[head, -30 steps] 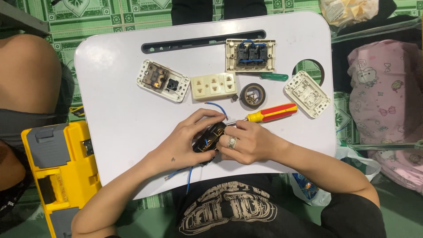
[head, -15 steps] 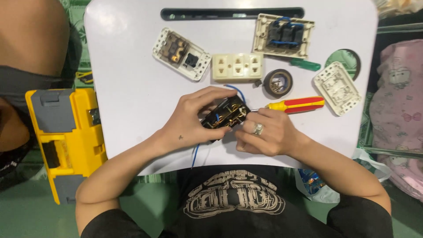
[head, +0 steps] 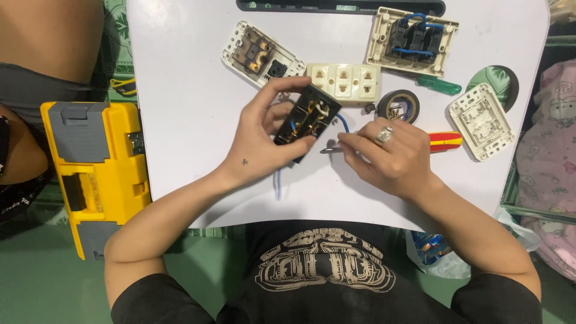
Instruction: The person is repairing an electrical component, likely a switch or socket, by using a screwdriver to tighten screws and connect wires. They handle the component and wires with both hands, occasionally adjusting the position of the component on the table.
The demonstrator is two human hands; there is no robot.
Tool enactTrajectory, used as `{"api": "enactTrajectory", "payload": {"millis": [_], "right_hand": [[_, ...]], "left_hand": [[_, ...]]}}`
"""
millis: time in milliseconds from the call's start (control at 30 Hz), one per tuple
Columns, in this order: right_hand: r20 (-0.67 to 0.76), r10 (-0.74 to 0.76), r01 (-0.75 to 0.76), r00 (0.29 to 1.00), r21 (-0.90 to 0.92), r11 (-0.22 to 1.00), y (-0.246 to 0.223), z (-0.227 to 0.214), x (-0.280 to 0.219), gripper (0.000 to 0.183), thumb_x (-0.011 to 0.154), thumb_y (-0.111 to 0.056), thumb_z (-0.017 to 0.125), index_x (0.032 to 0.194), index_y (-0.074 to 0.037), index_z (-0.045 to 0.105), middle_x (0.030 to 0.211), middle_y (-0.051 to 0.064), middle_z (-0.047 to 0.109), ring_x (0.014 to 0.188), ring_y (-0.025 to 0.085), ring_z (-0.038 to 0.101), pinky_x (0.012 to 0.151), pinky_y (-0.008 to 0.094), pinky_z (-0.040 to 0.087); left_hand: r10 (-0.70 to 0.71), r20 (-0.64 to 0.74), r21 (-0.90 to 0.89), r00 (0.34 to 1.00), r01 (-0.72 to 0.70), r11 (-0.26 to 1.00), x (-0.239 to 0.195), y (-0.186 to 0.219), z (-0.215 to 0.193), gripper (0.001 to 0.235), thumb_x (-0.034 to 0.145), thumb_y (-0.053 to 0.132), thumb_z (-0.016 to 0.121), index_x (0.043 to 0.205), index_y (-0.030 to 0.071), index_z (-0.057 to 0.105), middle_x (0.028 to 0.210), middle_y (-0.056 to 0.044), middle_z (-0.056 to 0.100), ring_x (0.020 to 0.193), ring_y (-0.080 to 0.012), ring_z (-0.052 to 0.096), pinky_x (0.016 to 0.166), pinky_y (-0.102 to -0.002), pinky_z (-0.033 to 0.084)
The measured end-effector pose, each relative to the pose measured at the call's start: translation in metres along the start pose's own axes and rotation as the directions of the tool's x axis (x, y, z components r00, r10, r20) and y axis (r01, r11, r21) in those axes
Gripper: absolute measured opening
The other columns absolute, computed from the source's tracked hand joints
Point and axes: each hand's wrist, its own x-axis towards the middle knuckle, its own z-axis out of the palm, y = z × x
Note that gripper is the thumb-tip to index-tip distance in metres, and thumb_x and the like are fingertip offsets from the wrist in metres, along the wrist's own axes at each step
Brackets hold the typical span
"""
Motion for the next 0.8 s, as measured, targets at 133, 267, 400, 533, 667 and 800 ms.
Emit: {"api": "enactTrajectory", "payload": {"millis": [133,267,400,533,667,800], "right_hand": [[-0.091,0.053,-0.043,0.994,0.11,0.993,-0.006,0.005,0.0,0.006,0.088,-0.005,0.081,0.094,-0.006,0.079,0.079,0.005,0.069,0.061,0.02,0.059,0.055,0.032,0.05],[-0.184,0.052,0.008,0.982,0.312,0.95,-0.007,0.009,0.001,0.011,0.086,-0.008,0.083,0.094,-0.002,0.079,0.087,0.013,0.077,0.063,0.025,0.065,0.057,0.034,0.054],[-0.099,0.213,-0.109,0.972,0.614,0.782,-0.005,0.022,-0.019,0.01,0.084,-0.003,0.082,0.091,0.003,0.077,0.081,0.015,0.076,0.061,0.024,0.068,0.055,0.033,0.056],[-0.066,0.246,-0.141,0.967,0.666,0.732,-0.011,0.021,-0.014,0.005,0.082,-0.003,0.082,0.082,0.0,0.078,0.076,0.011,0.074,0.057,0.02,0.066,0.053,0.03,0.056],[0.113,0.291,-0.255,0.95,0.82,0.513,-0.007,0.017,-0.014,0.006,0.084,-0.001,0.077,0.087,0.005,0.077,0.075,0.014,0.071,0.059,0.018,0.062,0.056,0.032,0.056],[0.398,0.247,-0.45,0.884,0.866,0.215,0.001,0.019,-0.027,0.005,0.084,-0.001,0.075,0.086,0.004,0.074,0.06,0.01,0.066,0.051,0.015,0.065,0.049,0.03,0.057]], "left_hand": [[0.026,0.068,-0.16,0.997,-0.015,0.987,0.002,-0.007,0.005,0.073,0.082,0.001,0.081,0.146,0.007,0.047,0.136,-0.018,0.054,0.115,-0.0287,0.069,0.092,-0.045,0.066],[0.146,0.173,-0.281,0.974,-0.093,0.955,0.002,-0.015,0.009,0.068,0.094,0.011,0.075,0.153,0.005,0.041,0.148,-0.017,0.047,0.144,-0.0331,0.044,0.123,-0.059,0.035],[0.126,0.269,-0.322,0.955,-0.034,0.946,-0.006,-0.009,0.016,0.061,0.103,0.015,0.065,0.156,0.011,0.037,0.154,-0.012,0.045,0.149,-0.0296,0.039,0.124,-0.06,0.032],[0.143,0.302,-0.277,0.943,-0.057,0.959,-0.008,-0.016,0.014,0.055,0.106,0.014,0.059,0.156,0.01,0.035,0.156,-0.01,0.043,0.151,-0.0264,0.035,0.123,-0.058,0.032],[0.065,0.287,-0.107,0.956,-0.036,0.994,-0.006,-0.01,0.006,0.058,0.1,0.013,0.067,0.149,0.011,0.036,0.147,-0.014,0.044,0.14,-0.0345,0.048,0.111,-0.059,0.045],[-0.037,0.337,-0.145,0.941,0.09,0.985,-0.006,0.0,0.003,0.065,0.095,0.017,0.076,0.148,0.014,0.037,0.149,-0.014,0.043,0.135,-0.0332,0.053,0.109,-0.057,0.049]]}}
